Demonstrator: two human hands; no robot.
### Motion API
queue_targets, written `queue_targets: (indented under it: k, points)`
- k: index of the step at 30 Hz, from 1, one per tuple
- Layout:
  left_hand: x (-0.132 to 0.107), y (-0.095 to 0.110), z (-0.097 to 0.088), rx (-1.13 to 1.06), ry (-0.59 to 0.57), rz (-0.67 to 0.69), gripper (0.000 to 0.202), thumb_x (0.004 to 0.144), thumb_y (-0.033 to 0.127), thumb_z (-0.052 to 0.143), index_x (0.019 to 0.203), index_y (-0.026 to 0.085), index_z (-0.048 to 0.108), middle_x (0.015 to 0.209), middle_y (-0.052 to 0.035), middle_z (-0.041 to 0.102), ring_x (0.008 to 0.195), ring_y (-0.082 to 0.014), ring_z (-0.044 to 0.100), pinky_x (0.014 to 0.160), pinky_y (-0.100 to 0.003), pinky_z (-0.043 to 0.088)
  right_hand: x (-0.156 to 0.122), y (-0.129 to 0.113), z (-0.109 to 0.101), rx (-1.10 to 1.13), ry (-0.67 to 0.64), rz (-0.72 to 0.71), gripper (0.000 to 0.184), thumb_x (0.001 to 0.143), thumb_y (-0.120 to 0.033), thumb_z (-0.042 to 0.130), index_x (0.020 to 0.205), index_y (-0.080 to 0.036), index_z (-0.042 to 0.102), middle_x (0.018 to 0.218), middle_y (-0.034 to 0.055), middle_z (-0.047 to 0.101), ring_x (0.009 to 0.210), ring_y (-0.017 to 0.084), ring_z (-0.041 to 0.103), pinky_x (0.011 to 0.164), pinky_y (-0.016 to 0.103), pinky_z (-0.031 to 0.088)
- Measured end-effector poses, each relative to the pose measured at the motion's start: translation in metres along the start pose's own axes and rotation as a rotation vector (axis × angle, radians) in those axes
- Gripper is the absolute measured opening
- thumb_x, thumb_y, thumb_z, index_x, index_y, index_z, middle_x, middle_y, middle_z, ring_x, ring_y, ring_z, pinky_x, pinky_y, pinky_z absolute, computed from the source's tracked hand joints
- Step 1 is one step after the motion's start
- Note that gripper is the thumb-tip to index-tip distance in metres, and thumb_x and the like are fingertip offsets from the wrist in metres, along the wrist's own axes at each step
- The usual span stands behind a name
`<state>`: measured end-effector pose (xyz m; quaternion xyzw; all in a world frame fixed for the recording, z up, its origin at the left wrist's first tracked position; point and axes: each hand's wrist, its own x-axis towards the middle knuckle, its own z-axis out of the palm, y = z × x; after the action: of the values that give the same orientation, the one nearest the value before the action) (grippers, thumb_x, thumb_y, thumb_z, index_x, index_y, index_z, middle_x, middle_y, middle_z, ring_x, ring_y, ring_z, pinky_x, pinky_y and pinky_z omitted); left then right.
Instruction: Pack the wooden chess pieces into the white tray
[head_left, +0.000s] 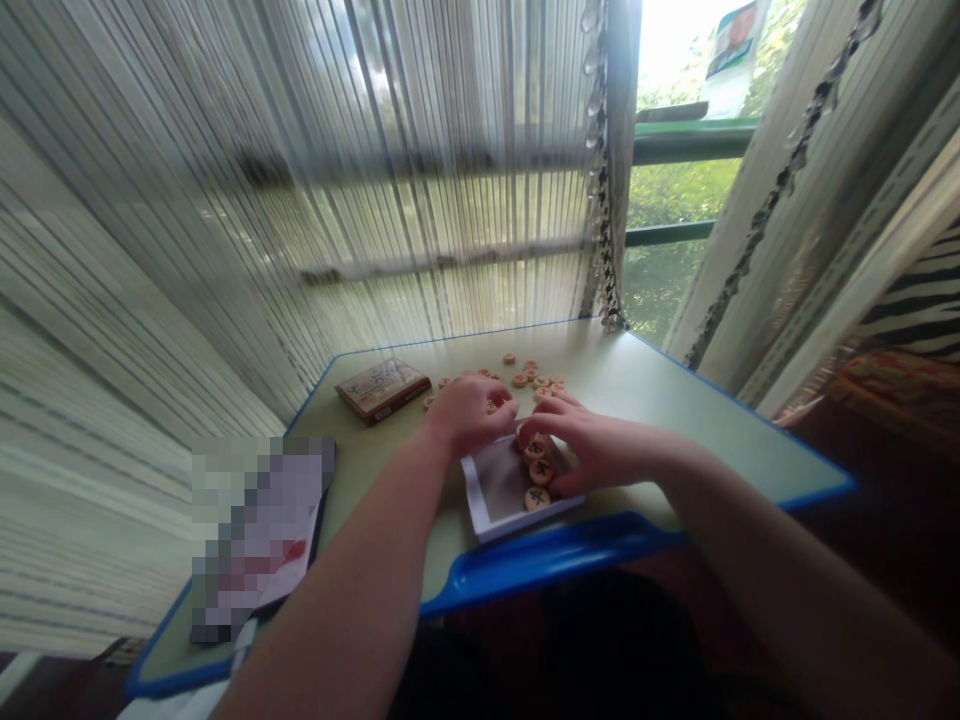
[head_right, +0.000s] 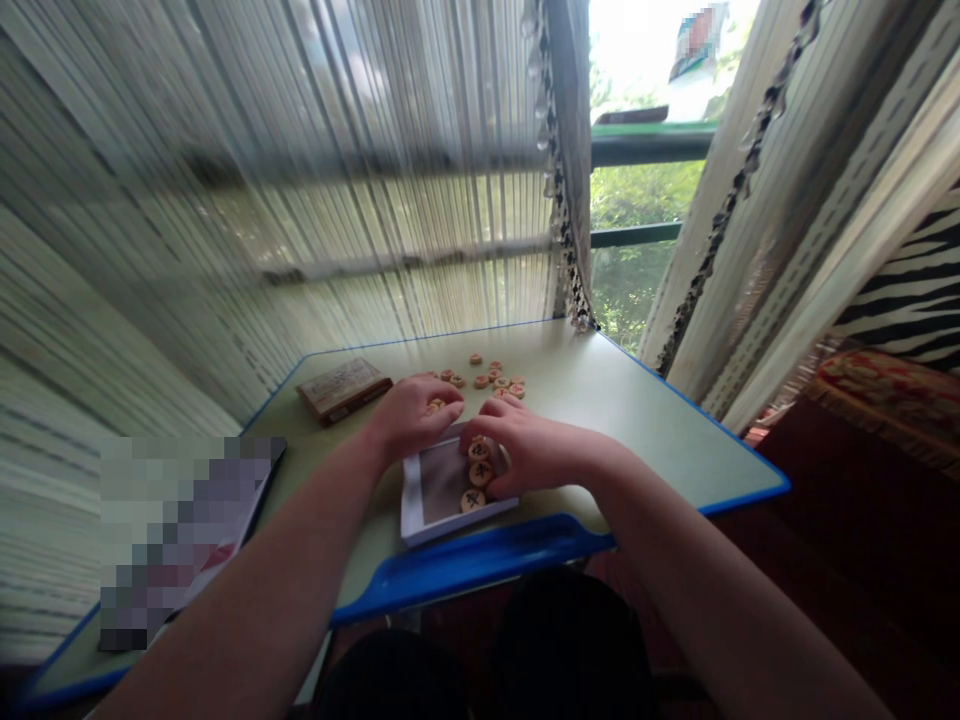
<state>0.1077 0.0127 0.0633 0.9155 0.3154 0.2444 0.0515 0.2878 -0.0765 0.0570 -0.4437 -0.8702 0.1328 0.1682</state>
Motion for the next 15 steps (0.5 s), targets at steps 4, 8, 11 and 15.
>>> queue_targets:
  k: [4, 8, 11, 15]
  points:
    - [0.0003, 0.0008, -0.0028, -0.004, -0.033, -0.005, 0.031, 0.078, 0.036, 0.045, 0.078, 0.017, 0.069, 0.076, -0.0039, 0.066, 0.078, -0.0175, 0.057, 0.075, -0.028, 0.043, 0.0008, 0.0007, 0.0009, -0.010, 0.001, -0.001, 0.044, 0.061, -0.019, 0.068, 0.103, -0.024, 0.057, 0.095, 0.0038, 0.044, 0.094, 0.021, 0.040, 0.087, 0.037, 0.039]
    - [0.0000, -0.0015, -0.0005, 0.016, -0.049, -0.016, 0.031, 0.078, 0.036, 0.045, 0.077, 0.018, 0.069, 0.075, -0.0031, 0.067, 0.077, -0.0179, 0.057, 0.075, -0.029, 0.043, 0.0016, 0.0018, 0.0024, -0.009, 0.006, -0.004, 0.042, 0.061, -0.021, 0.069, 0.102, -0.024, 0.058, 0.095, 0.0040, 0.045, 0.094, 0.022, 0.041, 0.086, 0.038, 0.039]
    - [-0.0003, -0.0036, 0.0017, 0.030, -0.038, -0.034, 0.030, 0.077, 0.034, 0.045, 0.077, 0.018, 0.070, 0.073, -0.0030, 0.067, 0.076, -0.0176, 0.057, 0.072, -0.028, 0.043, 0.0023, 0.0008, 0.0026, -0.008, 0.002, 0.008, 0.040, 0.061, -0.020, 0.068, 0.100, -0.024, 0.059, 0.094, 0.0041, 0.045, 0.093, 0.021, 0.041, 0.086, 0.038, 0.039]
    - [0.0000, -0.0039, 0.0016, 0.038, -0.037, -0.044, 0.030, 0.077, 0.032, 0.044, 0.075, 0.017, 0.070, 0.072, -0.0032, 0.067, 0.073, -0.0167, 0.057, 0.067, -0.027, 0.042, 0.0031, -0.0012, 0.0018, -0.009, 0.014, 0.007, 0.036, 0.062, -0.018, 0.067, 0.097, -0.024, 0.061, 0.092, 0.0040, 0.046, 0.092, 0.021, 0.041, 0.085, 0.037, 0.039]
